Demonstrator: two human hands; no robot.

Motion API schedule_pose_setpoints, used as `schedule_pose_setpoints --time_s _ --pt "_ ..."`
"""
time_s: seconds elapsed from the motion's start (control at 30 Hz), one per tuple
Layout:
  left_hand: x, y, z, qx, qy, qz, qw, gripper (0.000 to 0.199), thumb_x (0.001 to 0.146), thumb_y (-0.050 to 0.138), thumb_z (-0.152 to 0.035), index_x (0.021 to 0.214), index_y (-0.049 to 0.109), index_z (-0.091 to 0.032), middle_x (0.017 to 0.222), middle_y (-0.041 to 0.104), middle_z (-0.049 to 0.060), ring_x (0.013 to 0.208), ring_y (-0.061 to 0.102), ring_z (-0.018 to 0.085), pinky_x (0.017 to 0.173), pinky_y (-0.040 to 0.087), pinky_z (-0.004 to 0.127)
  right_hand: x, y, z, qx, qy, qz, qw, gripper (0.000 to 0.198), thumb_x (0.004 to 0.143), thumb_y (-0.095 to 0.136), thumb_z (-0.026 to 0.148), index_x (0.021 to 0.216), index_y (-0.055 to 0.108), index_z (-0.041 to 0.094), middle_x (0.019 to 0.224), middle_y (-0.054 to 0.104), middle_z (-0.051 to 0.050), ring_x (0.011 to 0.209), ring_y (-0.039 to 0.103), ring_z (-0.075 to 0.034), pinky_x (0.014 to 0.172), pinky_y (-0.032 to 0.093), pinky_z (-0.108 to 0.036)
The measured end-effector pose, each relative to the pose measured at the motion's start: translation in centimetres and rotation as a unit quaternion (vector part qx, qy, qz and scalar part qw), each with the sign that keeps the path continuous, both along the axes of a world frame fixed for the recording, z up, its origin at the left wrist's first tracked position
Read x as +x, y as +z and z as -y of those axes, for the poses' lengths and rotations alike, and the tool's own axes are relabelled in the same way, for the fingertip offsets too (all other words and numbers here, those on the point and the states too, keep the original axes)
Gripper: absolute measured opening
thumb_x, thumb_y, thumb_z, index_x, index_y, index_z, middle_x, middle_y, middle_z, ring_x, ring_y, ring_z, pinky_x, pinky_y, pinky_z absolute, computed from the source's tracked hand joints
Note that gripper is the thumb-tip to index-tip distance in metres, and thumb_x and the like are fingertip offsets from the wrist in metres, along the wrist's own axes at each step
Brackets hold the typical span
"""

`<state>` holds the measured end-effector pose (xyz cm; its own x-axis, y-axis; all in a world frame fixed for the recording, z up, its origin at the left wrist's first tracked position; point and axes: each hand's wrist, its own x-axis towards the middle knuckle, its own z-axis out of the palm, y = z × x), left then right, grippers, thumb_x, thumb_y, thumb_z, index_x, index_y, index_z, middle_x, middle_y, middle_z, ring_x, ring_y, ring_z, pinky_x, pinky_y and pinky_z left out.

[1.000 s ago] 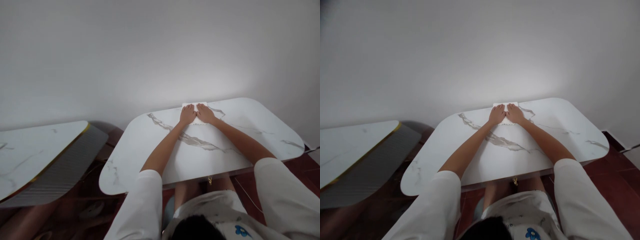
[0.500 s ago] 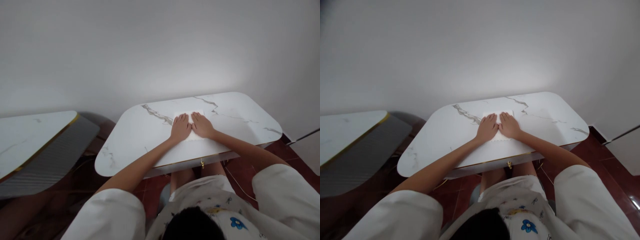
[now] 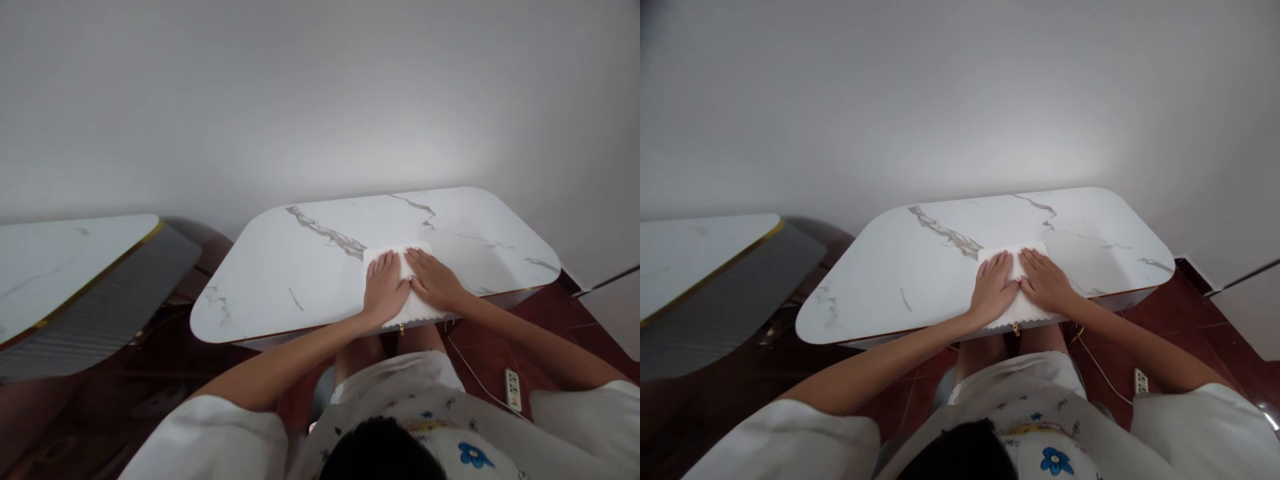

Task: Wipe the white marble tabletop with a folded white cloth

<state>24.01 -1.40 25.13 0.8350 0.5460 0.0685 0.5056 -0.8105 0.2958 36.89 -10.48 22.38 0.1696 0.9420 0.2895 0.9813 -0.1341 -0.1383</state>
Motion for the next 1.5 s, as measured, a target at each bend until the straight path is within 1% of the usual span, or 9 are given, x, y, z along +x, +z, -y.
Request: schedule_pose_setpoints --time_s 0.13,0.27,0.57,0.8,0.97,1.07,1.23,1.37,1.5 --pt "2.1 0.4 0.2 -0.017 -0.005 -0.006 1.000 0.058 0.090 0.037 -0.026 0.145 0.033 -0.008 0.155 0.030 0.012 0.145 0.023 0.024 0.120 0.017 0.043 2.2 0.4 0.0 -0.029 -0.017 -0.005 0.999 0.058 0.093 0.033 0.033 0.147 0.034 0.014 0.153 0.035 -0.008 0.142 0.029 -0.023 0.117 0.028 -0.042" --pt "4.2 0.5 -1.5 -0.003 -0.012 -0.001 1.000 0.056 0.091 0.036 -0.026 0.144 0.036 -0.008 0.154 0.032 0.012 0.144 0.025 0.024 0.119 0.018 0.042 4.2 0.6 -1.9 -0.048 -0.025 -0.003 0.999 0.058 0.093 0.030 0.032 0.148 0.033 0.013 0.154 0.033 -0.009 0.143 0.028 -0.022 0.117 0.027 -0.043" --pt "8.3 -0.5 -8.8 0.078 -0.011 0.025 0.997 0.049 0.092 0.032 -0.027 0.138 0.043 -0.013 0.149 0.041 0.012 0.138 0.034 0.024 0.116 0.022 0.043 7.6 0.8 -9.8 -0.046 -0.037 0.010 0.998 0.058 0.092 0.030 0.029 0.145 0.036 0.007 0.152 0.037 -0.012 0.141 0.032 -0.025 0.115 0.028 -0.042" --pt "11.2 -1.0 -15.2 0.093 -0.003 0.024 0.995 0.052 0.091 0.030 -0.026 0.140 0.041 -0.011 0.149 0.040 0.013 0.138 0.033 0.024 0.115 0.021 0.044 11.0 0.4 -16.6 -0.022 -0.007 0.014 1.000 0.057 0.091 0.033 0.027 0.143 0.039 0.004 0.150 0.040 -0.014 0.139 0.035 -0.027 0.115 0.029 -0.043" --pt "13.4 -1.1 -18.6 0.102 -0.009 0.026 0.994 0.052 0.090 0.031 -0.024 0.139 0.042 -0.012 0.149 0.040 0.013 0.137 0.033 0.025 0.114 0.021 0.044 13.0 0.6 -19.8 -0.019 -0.015 0.004 1.000 0.056 0.092 0.033 0.026 0.142 0.040 0.005 0.150 0.040 -0.014 0.139 0.035 -0.026 0.116 0.028 -0.041" --pt "14.9 -1.2 -19.8 0.106 -0.009 0.030 0.994 0.051 0.090 0.031 -0.024 0.138 0.042 -0.011 0.149 0.040 0.014 0.137 0.033 0.025 0.114 0.022 0.044 14.0 0.9 -20.8 -0.027 -0.029 -0.003 0.999 0.055 0.092 0.034 0.025 0.143 0.039 0.004 0.150 0.039 -0.014 0.140 0.034 -0.024 0.117 0.025 -0.037" --pt "17.1 -1.3 -20.6 0.126 -0.020 0.034 0.991 0.046 0.092 0.031 -0.024 0.135 0.044 -0.015 0.145 0.045 0.012 0.134 0.037 0.024 0.113 0.023 0.043 15.9 0.8 -21.3 -0.020 -0.042 0.000 0.999 0.054 0.092 0.034 0.025 0.142 0.039 0.004 0.149 0.042 -0.015 0.139 0.035 -0.024 0.115 0.028 -0.036" --pt "18.0 -1.3 -20.2 0.132 -0.030 0.040 0.990 0.045 0.092 0.031 -0.024 0.133 0.045 -0.014 0.142 0.047 0.013 0.132 0.039 0.023 0.112 0.024 0.042 16.6 0.7 -20.8 -0.018 -0.057 0.011 0.998 0.055 0.092 0.030 0.025 0.142 0.038 0.002 0.148 0.042 -0.016 0.138 0.035 -0.024 0.114 0.029 -0.038" --pt "18.1 -1.0 -18.7 0.126 -0.038 0.040 0.990 0.046 0.093 0.031 -0.023 0.136 0.043 -0.013 0.145 0.045 0.013 0.134 0.037 0.024 0.113 0.023 0.042 16.6 0.7 -19.2 -0.024 -0.082 -0.002 0.996 0.057 0.093 0.028 0.026 0.144 0.035 0.001 0.151 0.037 -0.016 0.140 0.032 -0.026 0.115 0.027 -0.040"
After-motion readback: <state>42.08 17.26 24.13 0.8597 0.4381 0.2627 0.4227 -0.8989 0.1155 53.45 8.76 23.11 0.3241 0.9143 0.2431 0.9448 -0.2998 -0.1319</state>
